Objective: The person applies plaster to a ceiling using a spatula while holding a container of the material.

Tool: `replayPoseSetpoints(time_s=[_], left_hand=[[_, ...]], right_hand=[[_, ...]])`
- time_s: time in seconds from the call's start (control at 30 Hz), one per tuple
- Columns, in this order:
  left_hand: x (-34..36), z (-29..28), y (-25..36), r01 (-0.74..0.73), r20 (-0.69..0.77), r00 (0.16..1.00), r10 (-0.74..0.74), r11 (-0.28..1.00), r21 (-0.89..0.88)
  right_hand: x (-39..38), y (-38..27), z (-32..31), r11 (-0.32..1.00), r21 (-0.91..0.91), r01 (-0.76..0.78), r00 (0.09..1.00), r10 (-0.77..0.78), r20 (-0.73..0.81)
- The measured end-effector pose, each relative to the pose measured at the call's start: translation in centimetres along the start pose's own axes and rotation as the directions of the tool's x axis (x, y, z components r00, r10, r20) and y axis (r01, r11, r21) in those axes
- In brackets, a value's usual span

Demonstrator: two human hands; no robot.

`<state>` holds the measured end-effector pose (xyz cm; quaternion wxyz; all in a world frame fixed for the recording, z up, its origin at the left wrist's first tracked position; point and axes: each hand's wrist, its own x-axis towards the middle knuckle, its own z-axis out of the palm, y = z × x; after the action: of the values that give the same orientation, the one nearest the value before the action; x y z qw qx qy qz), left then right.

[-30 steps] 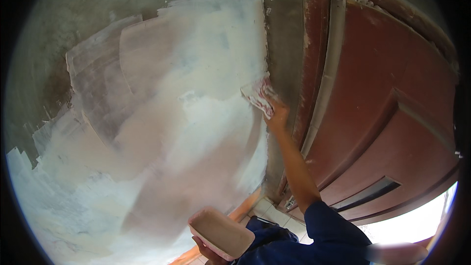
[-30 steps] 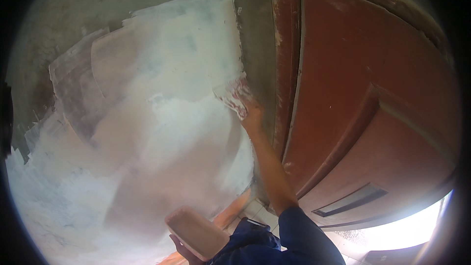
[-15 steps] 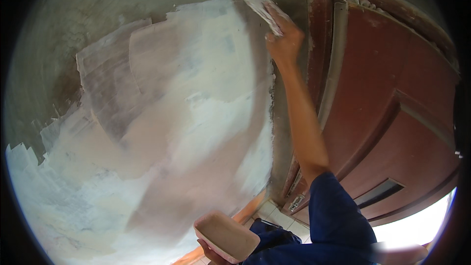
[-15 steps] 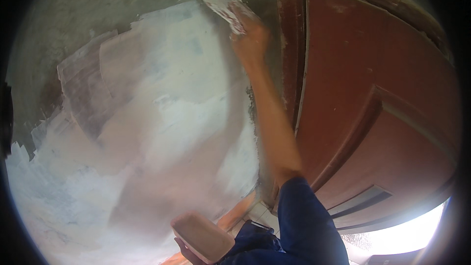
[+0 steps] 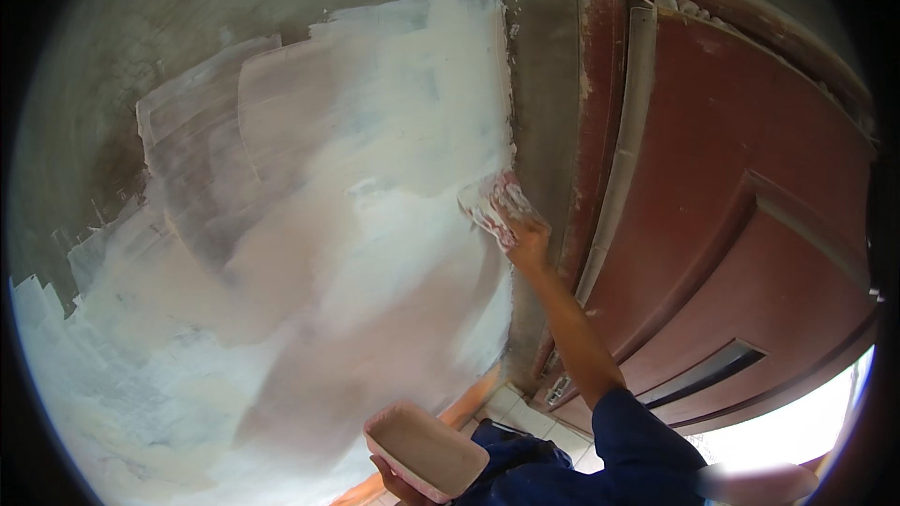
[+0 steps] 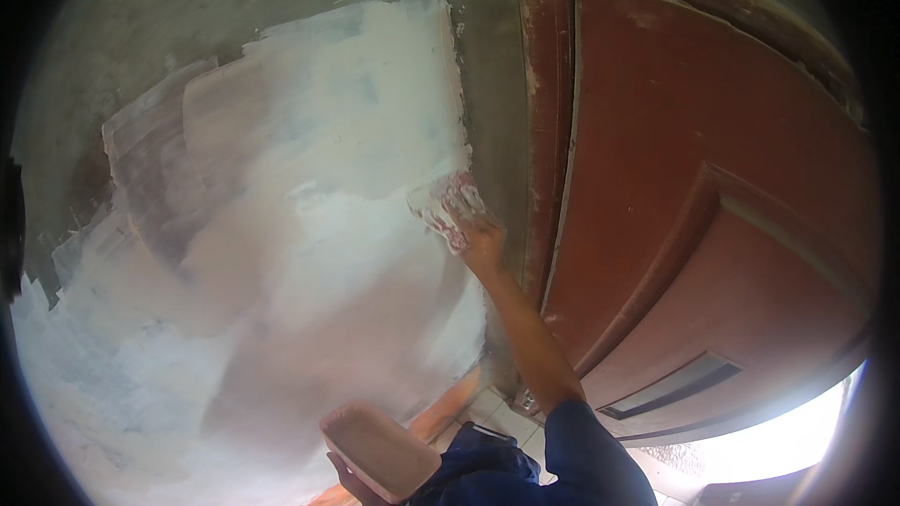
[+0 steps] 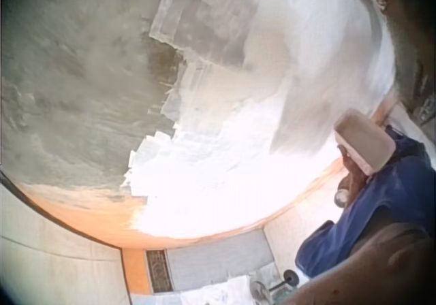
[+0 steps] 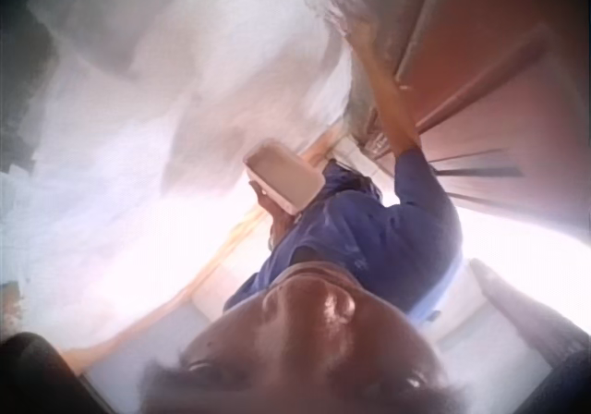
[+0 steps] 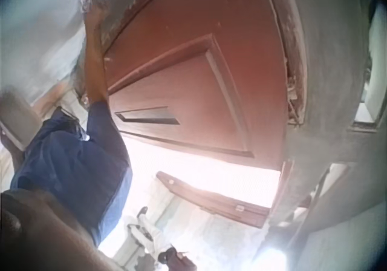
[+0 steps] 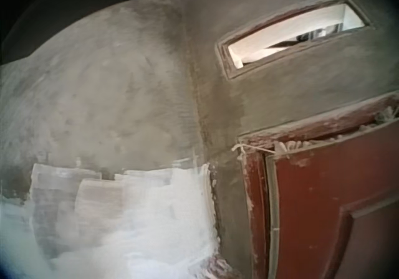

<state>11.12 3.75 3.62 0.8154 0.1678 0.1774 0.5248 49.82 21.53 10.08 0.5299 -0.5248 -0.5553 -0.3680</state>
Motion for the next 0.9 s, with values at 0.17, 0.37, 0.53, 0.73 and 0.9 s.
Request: replayPoseSetpoints(time_s=[0.17, 0.37, 0.53, 0.73, 0.9], left_hand=[[-0.1, -0.1, -0.3, -0.011, -0.028, 1.000, 0.011, 1.000, 0.006], [-0.4, -0.4, -0.4, -0.006, -0.052, 0.999, 0.006, 1.000, 0.002], [-0.7, -0.6, -0.1, -0.022, -0.073, 0.997, 0.023, 1.000, 0.008], [-0.6, -0.6, 0.4, -0.049, -0.095, 0.994, 0.050, 0.999, 0.008], [-0.7, -0.7, 0.6, -0.048, -0.100, 0.994, 0.048, 0.999, 0.007]], right_hand=[[3.4, -2.2, -3.0, 0.942, 0.306, -0.136, 0.973, 0.184, -0.136], [19.1, -2.2, -3.4, 0.985, 0.173, -0.018, 0.936, 0.077, -0.344], [23.5, 0.1, -0.6, 0.975, 0.181, 0.131, 0.947, -0.069, -0.315], [17.6, 1.0, 0.8, 0.956, 0.294, 0.023, 0.975, 0.043, -0.216], [8.9, 0.8, 0.2, 0.941, 0.308, -0.141, 0.982, 0.172, -0.078]])
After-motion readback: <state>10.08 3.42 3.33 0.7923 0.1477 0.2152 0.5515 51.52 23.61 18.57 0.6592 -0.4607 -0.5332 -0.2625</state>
